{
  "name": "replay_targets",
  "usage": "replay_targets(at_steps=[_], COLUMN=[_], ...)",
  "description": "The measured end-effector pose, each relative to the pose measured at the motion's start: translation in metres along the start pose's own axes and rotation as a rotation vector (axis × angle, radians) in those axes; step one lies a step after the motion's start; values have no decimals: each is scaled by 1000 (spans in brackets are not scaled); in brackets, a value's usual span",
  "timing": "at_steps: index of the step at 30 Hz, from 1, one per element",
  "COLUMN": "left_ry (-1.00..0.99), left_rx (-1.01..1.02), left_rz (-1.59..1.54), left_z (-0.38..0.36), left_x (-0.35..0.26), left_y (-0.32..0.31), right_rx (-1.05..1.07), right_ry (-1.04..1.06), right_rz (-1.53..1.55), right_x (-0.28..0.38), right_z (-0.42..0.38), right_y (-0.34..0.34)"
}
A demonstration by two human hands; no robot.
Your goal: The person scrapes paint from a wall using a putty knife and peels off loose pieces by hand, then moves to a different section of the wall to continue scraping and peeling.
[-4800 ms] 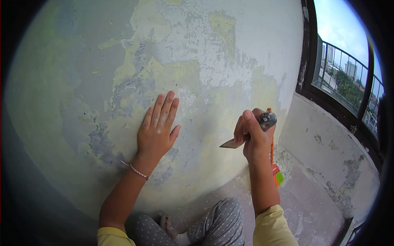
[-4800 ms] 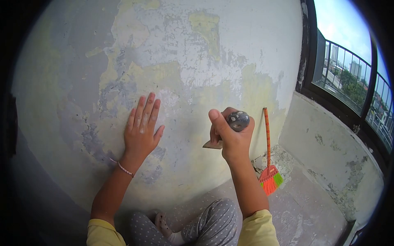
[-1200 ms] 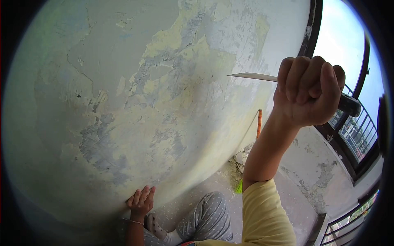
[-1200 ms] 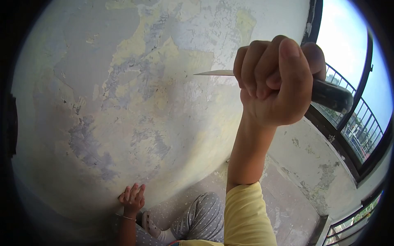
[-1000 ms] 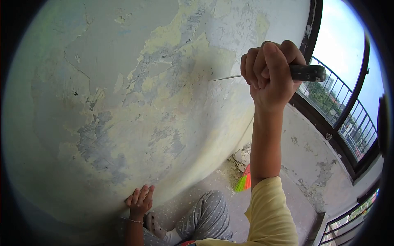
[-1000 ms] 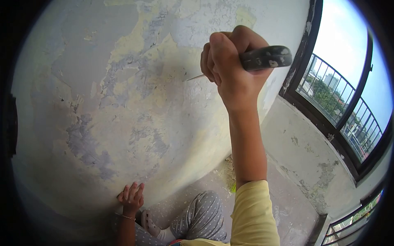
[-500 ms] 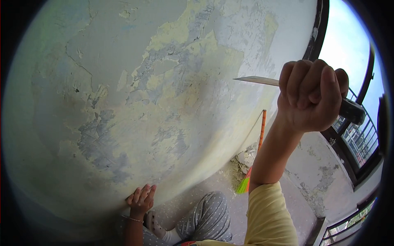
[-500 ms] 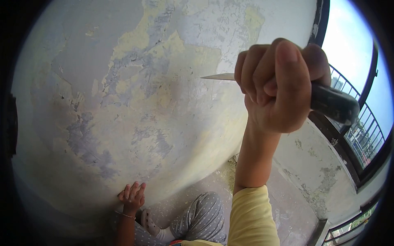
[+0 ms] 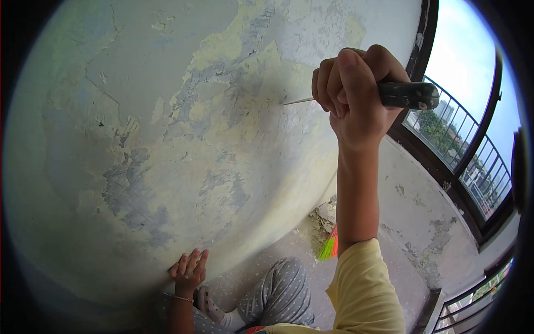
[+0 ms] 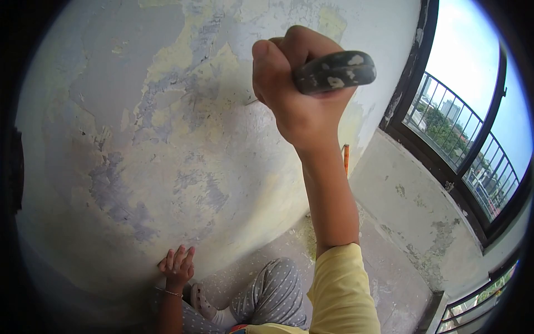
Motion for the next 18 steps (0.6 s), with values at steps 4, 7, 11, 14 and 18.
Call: replay_targets(at_steps=[4,7,11,14,18], left_ry=[39,38,12,27,17], left_rx=[17,10,4,-2,-13], left_rz=[-1,8,-7,-19,-2], left_z=[2,3,4,4,4], left_x=[2,2,0,1,1], left_y=[-1,0,-1,-1,0], right_rx=[74,69,-121,160,-11], right_ry=[111,138,-331,68,112], right_rz=[83,260,-184,-105,211], right_x=[39,47,-35,14,34], right_z=[15,13,-25,-8,4], right_y=[9,9,3,-13,4])
Point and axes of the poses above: each hand's wrist, its own z-axis towards the middle knuckle, its own y-axis out of the back of the hand, x = y × z, the point moved 9 cm from there along z, towards the middle knuckle, and after that the axes turned 6 degrees about z, right-handed, at the moved point
